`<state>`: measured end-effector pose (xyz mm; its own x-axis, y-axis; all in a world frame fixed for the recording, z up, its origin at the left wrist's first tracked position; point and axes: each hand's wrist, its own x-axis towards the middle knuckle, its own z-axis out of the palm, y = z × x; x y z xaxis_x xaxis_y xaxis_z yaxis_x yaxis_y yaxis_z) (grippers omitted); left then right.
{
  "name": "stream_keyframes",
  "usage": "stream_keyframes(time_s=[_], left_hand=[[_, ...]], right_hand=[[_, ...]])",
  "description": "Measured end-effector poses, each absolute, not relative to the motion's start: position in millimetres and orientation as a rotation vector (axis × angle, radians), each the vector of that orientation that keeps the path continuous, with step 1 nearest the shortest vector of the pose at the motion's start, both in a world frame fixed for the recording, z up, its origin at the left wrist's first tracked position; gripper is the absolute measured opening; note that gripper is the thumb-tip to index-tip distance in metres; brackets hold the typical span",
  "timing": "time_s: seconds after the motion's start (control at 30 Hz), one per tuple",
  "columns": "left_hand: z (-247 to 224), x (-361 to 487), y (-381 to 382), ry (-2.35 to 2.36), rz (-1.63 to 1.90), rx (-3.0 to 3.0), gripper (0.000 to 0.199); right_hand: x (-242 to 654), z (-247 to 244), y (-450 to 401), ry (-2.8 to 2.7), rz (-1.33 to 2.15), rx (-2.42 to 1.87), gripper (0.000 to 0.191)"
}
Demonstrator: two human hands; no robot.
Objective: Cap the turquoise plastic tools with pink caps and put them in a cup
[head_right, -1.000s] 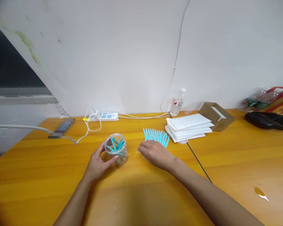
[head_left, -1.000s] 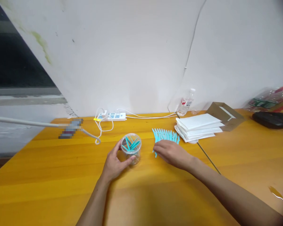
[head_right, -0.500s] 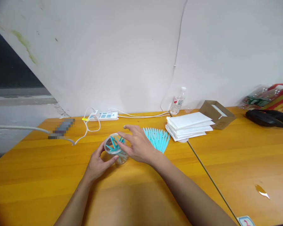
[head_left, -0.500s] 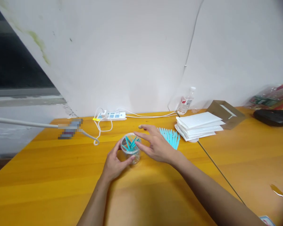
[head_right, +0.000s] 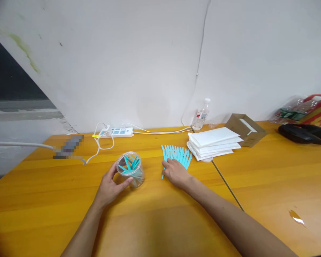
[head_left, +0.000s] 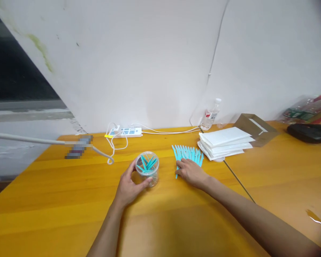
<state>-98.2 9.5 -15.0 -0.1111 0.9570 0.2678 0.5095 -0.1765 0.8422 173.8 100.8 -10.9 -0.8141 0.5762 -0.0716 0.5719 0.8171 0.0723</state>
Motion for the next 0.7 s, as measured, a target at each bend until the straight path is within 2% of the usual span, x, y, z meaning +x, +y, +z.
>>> stream_keyframes(time_s=[0.13, 0.23, 0.37, 0.43, 0.53, 0.6, 0.7], left_hand=[[-16, -99, 9, 1.62, 1.235, 1.68, 0.071], [-16, -99, 9, 1.626, 1.228, 1.667, 0.072], [-16, -98, 8, 1.611, 1.251, 1.685, 0.073], [-15, -98, 9, 1.587, 1.269, 1.698, 0.071], [-14, -97, 10, 1.573, 1.269, 1.704, 0.067], [-14, -97, 10, 1.573, 1.262, 1.702, 0.067], [-15, -97, 10, 1.592, 1.25, 1.691, 0.068]], right_hand=[[184, 5, 99, 3.023, 0.114, 0.762, 0.019], [190, 45, 88, 3.423, 0.045, 0.869, 0.019], [164, 110, 66, 3.931, -0.384, 1.37, 0.018], [139, 128, 61, 4.001, -0.654, 1.345, 0.018], [104, 125, 66, 3.762, -0.795, 1.181, 0.018], [94, 112, 74, 3.515, -0.674, 1.068, 0.015], [106, 88, 86, 3.45, -0.474, 1.0, 0.022]])
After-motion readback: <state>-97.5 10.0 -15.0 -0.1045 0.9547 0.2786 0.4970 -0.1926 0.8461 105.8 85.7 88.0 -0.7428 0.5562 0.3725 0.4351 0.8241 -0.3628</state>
